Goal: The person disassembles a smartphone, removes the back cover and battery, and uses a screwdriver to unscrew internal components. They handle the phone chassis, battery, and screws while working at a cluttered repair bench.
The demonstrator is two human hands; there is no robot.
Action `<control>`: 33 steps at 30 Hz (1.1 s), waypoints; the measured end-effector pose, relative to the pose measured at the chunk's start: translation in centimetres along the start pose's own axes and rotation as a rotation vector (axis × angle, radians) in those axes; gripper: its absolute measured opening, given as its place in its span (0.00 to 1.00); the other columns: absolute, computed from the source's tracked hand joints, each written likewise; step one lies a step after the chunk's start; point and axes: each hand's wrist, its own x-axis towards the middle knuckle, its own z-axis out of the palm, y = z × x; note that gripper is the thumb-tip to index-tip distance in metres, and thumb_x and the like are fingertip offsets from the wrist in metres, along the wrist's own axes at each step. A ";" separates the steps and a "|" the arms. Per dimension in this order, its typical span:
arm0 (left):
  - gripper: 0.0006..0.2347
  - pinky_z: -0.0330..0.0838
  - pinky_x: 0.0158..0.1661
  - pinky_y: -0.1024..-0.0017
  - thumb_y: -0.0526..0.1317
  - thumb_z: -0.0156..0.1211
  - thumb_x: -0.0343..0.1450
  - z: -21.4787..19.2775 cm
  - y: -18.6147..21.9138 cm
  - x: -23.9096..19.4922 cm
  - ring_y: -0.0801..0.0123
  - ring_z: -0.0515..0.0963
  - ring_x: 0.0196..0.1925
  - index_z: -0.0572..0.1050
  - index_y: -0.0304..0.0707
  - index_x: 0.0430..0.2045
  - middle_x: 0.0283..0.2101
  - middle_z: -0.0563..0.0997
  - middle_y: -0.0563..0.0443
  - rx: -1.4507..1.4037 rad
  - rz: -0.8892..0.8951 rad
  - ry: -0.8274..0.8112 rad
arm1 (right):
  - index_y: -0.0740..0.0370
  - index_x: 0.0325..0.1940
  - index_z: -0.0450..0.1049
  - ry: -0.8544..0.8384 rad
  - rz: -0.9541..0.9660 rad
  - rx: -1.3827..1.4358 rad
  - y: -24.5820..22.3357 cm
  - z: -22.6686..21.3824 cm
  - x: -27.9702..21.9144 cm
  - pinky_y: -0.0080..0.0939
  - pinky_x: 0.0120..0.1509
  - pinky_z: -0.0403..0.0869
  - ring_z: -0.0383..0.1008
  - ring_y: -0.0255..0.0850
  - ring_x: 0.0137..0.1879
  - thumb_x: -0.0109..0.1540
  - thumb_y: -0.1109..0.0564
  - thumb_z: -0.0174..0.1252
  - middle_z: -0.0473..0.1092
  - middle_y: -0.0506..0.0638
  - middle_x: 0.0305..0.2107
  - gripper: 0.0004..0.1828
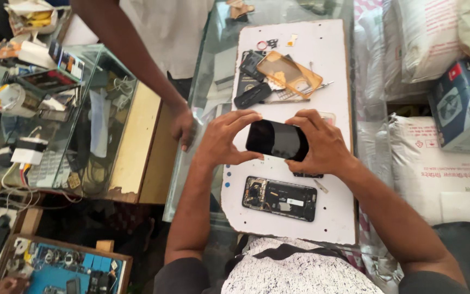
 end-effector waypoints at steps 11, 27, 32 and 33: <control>0.35 0.77 0.56 0.61 0.50 0.84 0.55 0.6 0.1 0.5 0.52 0.82 0.57 0.72 0.38 0.55 0.56 0.80 0.43 -0.096 -0.055 -0.034 | 0.55 0.57 0.70 -0.013 -0.002 0.058 0.4 -0.5 0.1 0.54 0.50 0.75 0.75 0.51 0.52 0.40 0.46 0.72 0.66 0.52 0.51 0.42; 0.37 0.77 0.56 0.66 0.49 0.85 0.57 1.7 -0.9 -0.5 0.58 0.79 0.61 0.72 0.39 0.59 0.58 0.79 0.44 -0.381 -0.084 0.022 | 0.58 0.58 0.70 -0.037 0.026 0.258 0.5 -0.3 0.0 0.49 0.59 0.76 0.74 0.49 0.56 0.39 0.48 0.76 0.66 0.55 0.53 0.45; 0.38 0.78 0.58 0.67 0.49 0.86 0.57 3.2 -0.7 -0.8 0.59 0.79 0.62 0.71 0.38 0.60 0.60 0.76 0.44 -0.444 -0.109 0.135 | 0.62 0.58 0.71 -0.023 -0.034 0.357 1.1 -0.4 0.4 0.44 0.61 0.75 0.74 0.46 0.56 0.40 0.49 0.77 0.68 0.53 0.52 0.44; 0.38 0.78 0.58 0.68 0.49 0.86 0.57 3.6 -0.7 -0.9 0.60 0.79 0.61 0.71 0.38 0.61 0.61 0.75 0.44 -0.470 -0.121 0.154 | 0.63 0.58 0.72 -0.027 -0.036 0.375 1.2 -0.2 0.4 0.43 0.60 0.75 0.74 0.45 0.56 0.41 0.49 0.77 0.68 0.53 0.51 0.44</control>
